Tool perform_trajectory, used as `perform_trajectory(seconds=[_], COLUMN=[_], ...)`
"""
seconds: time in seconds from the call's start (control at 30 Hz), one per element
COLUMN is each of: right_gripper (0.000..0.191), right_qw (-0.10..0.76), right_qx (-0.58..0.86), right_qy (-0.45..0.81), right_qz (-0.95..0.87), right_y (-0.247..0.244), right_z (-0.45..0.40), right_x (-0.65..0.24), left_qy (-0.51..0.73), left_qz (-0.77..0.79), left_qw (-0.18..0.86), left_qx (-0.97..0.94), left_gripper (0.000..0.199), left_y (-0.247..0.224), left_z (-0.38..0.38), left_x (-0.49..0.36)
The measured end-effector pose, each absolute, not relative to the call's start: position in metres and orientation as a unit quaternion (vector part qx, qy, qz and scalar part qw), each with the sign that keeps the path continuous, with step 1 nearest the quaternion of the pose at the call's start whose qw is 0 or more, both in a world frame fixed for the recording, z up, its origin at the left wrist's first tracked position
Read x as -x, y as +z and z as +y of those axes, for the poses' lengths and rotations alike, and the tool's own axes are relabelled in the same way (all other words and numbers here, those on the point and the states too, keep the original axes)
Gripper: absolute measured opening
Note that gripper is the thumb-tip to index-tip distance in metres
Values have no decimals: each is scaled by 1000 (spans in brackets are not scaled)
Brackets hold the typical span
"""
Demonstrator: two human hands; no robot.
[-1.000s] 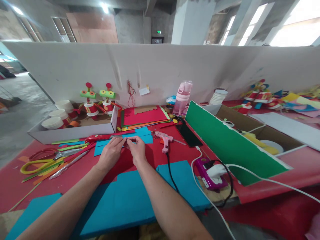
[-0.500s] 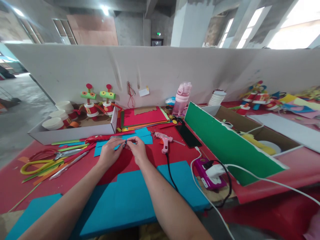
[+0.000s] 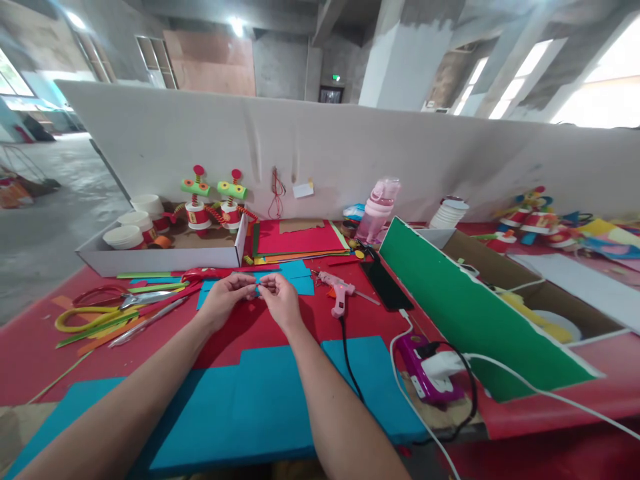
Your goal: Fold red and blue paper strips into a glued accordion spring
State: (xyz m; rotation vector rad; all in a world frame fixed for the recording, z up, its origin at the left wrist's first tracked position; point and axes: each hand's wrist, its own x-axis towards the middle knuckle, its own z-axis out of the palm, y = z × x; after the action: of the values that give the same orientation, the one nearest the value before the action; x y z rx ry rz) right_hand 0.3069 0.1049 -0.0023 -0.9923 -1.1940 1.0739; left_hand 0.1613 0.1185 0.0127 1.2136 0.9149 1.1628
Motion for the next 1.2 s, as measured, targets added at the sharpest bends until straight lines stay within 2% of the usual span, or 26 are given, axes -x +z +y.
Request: perform_trajectory(seconds=[0.6, 1.0, 1.2], right_gripper=[21, 21, 24], right_qw=[604, 600, 612], right_qx=[429, 430, 419], right_qy=[437, 515, 550], right_qz=[-511, -435, -384], right_y=[3, 3, 2], right_z=[99, 98, 100], right_x=[-301, -299, -302], left_qy=[507, 488, 460], left_qz=[356, 365, 338], left_qw=[673, 666, 700], left_qx=[-405, -431, -429], left_gripper=[31, 28, 35], left_y=[13, 7, 10], left_z=[115, 118, 118], left_x=[-165, -163, -159])
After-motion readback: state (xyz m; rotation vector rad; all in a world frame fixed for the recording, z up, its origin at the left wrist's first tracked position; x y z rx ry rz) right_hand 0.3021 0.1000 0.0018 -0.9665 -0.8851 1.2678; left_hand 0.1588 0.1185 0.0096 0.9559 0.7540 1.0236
